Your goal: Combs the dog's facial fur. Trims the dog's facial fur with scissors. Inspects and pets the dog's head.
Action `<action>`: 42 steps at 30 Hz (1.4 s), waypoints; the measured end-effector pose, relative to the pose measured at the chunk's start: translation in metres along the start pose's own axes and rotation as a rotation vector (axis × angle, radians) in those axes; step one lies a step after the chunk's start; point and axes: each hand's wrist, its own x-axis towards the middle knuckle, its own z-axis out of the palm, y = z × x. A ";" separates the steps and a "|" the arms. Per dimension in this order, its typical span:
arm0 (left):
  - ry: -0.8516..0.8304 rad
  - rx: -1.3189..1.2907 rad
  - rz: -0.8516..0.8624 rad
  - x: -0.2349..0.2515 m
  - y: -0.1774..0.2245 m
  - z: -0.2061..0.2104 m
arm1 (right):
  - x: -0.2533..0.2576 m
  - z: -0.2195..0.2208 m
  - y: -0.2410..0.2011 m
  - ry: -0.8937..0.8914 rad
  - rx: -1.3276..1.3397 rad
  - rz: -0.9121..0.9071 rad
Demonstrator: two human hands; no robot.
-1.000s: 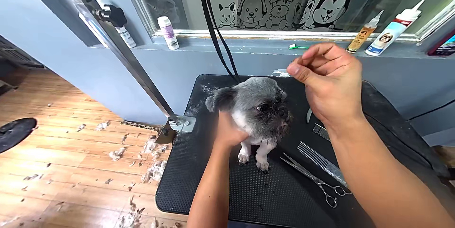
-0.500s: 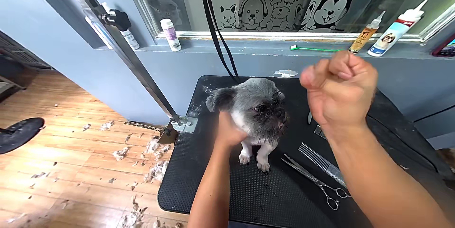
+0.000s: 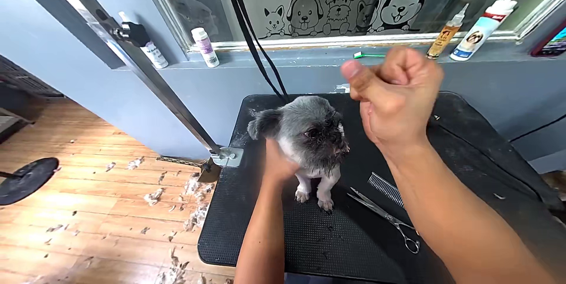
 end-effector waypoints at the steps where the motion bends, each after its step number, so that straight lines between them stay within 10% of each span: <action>1: 0.001 -0.002 -0.003 0.000 0.000 0.000 | 0.003 0.001 -0.001 -0.063 -0.060 0.001; 10: -0.004 0.052 0.016 0.002 0.000 0.000 | 0.005 0.007 0.005 -0.739 -0.088 0.068; 42: -0.059 -0.044 0.012 -0.006 -0.002 -0.005 | 0.014 -0.011 0.034 -0.956 0.349 0.186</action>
